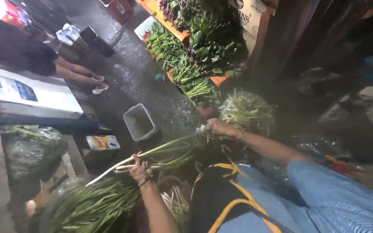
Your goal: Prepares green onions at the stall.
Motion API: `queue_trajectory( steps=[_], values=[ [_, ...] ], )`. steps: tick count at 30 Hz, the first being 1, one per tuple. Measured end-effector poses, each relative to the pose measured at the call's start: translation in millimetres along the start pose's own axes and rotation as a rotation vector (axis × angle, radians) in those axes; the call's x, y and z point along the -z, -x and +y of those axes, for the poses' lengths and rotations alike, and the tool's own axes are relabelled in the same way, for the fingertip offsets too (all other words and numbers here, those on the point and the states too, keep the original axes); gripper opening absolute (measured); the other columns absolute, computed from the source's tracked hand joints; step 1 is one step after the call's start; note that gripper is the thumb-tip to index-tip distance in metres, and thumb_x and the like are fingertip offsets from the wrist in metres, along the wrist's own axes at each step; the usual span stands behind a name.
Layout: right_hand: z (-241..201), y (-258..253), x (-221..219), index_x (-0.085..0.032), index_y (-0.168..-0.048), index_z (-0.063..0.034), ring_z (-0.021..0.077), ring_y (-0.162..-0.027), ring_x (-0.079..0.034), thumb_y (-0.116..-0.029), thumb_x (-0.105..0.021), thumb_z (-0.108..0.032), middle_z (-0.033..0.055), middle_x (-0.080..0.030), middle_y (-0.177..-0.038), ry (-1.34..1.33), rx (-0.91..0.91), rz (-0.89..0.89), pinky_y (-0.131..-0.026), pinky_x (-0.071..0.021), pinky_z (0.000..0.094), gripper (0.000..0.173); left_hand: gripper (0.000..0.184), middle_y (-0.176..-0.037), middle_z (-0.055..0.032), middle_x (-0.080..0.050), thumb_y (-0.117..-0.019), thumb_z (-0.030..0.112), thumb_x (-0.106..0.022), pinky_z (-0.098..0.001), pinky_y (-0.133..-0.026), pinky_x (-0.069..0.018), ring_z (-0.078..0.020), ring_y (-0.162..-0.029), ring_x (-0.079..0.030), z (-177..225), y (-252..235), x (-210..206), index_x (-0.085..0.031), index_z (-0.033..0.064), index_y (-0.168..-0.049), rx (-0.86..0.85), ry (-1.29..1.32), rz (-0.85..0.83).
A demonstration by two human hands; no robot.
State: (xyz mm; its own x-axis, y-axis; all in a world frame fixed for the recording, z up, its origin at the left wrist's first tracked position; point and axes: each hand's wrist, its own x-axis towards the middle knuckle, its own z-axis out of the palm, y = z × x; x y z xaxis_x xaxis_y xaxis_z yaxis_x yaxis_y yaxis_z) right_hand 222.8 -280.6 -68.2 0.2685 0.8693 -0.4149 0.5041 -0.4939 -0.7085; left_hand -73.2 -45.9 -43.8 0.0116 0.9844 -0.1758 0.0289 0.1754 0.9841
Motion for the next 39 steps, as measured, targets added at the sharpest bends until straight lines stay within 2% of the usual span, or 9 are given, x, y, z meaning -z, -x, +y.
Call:
queue_trajectory(
  steps=[8,15,18,21,24,27,32,36,39],
  values=[
    [122.4,-5.0,33.8,-0.061,-0.13,0.0083,0.0534,-0.12,-0.059,-0.0988,-0.063,-0.015,0.0356,-0.062,-0.126,0.016,-0.406,0.374,-0.1,-0.0438,0.071,0.039,0.016,-0.088,0.006,-0.071,-0.1106,0.013,-0.041,-0.013,-0.037,-0.0295,0.005,-0.041,-0.037,17.8,22.2,42.7,-0.054,0.0102,-0.118,0.029,0.1,0.11],
    [183.7,-19.4,53.7,-0.049,-0.145,0.007,0.0558,-0.137,-0.043,-0.085,-0.085,-0.025,0.0374,-0.049,-0.144,0.304,-0.727,-0.007,-0.109,-0.0346,0.0724,0.077,0.028,-0.09,0.0007,-0.071,-0.109,0.011,-0.046,-0.0148,-0.036,-0.0272,0.0029,-0.041,-0.033,3.8,42.0,34.1,-0.053,0.0061,-0.135,0.07,0.062,0.103],
    [120.9,-16.7,74.0,-0.056,-0.134,0.0133,0.0543,-0.136,-0.046,-0.0989,-0.067,-0.015,0.0381,-0.051,-0.141,0.295,-0.703,-0.042,-0.11,-0.0347,0.0708,0.046,0.036,-0.109,-0.0033,-0.069,-0.1042,0.006,-0.052,-0.0179,-0.059,-0.0478,-0.0012,-0.069,-0.056,-5.7,48.6,33.4,-0.052,0.0017,-0.14,0.013,-0.215,0.012],
    [30.9,-42.2,64.4,-0.06,-0.133,0.0075,0.0516,-0.121,-0.059,-0.0995,-0.069,-0.021,0.0348,-0.062,-0.127,0.214,-0.231,-0.005,-0.105,-0.0421,0.0674,0.045,0.035,-0.13,-0.0175,-0.065,-0.1013,0.008,-0.06,-0.0353,-0.1,-0.0512,-0.0192,-0.114,-0.064,-20.1,52.5,27.7,-0.06,-0.0029,-0.134,-0.019,-0.288,-0.089],
    [-77.3,-64.8,12.0,-0.049,-0.148,-0.0068,0.0298,-0.098,-0.07,-0.0943,-0.073,-0.015,0.0167,-0.064,-0.134,-0.126,0.274,-0.053,-0.086,-0.0591,0.0505,0.06,0.029,-0.116,-0.0164,-0.071,-0.0968,0.005,-0.066,-0.0364,-0.098,-0.0541,-0.0187,-0.107,-0.067,-32.8,58.8,14.5,-0.066,-0.0037,-0.124,-0.036,-0.242,-0.14],
    [-182.7,-72.6,-37.9,-0.04,-0.154,-0.0102,0.0168,-0.076,-0.064,-0.0865,-0.077,-0.016,0.0115,-0.063,-0.137,-0.179,0.599,-0.223,-0.066,-0.0545,0.0395,0.077,0.028,-0.112,-0.0191,-0.071,-0.0975,0.007,-0.065,-0.0386,-0.099,-0.0522,-0.0215,-0.105,-0.067,-29.2,66.0,11.5,-0.066,-0.0063,-0.122,0.015,-0.329,-0.198],
    [-276.1,-82.0,-90.4,-0.07,-0.121,-0.0012,0.0321,-0.109,-0.068,-0.1026,-0.059,-0.009,0.0188,-0.07,-0.118,0.286,0.796,-0.299,-0.099,-0.0534,0.0522,0.023,0.04,-0.131,-0.024,-0.064,-0.1017,0.017,-0.06,-0.0433,-0.11,-0.046,-0.0324,-0.124,-0.061,-38.8,62.3,37.1,-0.06,-0.0046,-0.135,-0.015,-0.433,-0.105],
    [-325.4,-83.3,-125.4,-0.066,-0.12,0.0053,0.0458,-0.106,-0.066,-0.1044,-0.054,-0.007,0.0283,-0.066,-0.12,0.517,0.901,-0.19,-0.091,-0.0523,0.0642,0.023,0.043,-0.134,-0.0289,-0.06,-0.1032,0.015,-0.059,-0.0464,-0.112,-0.0437,-0.0363,-0.127,-0.058,-43.4,55.7,58.9,-0.053,-0.0095,-0.138,0.188,-0.015,0.369],
    [-362.9,-80.5,-163.2,-0.064,-0.118,0.0086,0.0496,-0.104,-0.066,-0.105,-0.05,-0.005,0.0314,-0.063,-0.119,0.597,0.939,-0.122,-0.088,-0.0521,0.0661,0.024,0.042,-0.104,-0.0221,-0.062,-0.1119,0.028,-0.04,-0.0404,-0.083,-0.0507,-0.0265,-0.09,-0.059,-82.7,43.4,77.1,-0.059,-0.0077,-0.124,0.52,0.428,0.662]
  ],
)
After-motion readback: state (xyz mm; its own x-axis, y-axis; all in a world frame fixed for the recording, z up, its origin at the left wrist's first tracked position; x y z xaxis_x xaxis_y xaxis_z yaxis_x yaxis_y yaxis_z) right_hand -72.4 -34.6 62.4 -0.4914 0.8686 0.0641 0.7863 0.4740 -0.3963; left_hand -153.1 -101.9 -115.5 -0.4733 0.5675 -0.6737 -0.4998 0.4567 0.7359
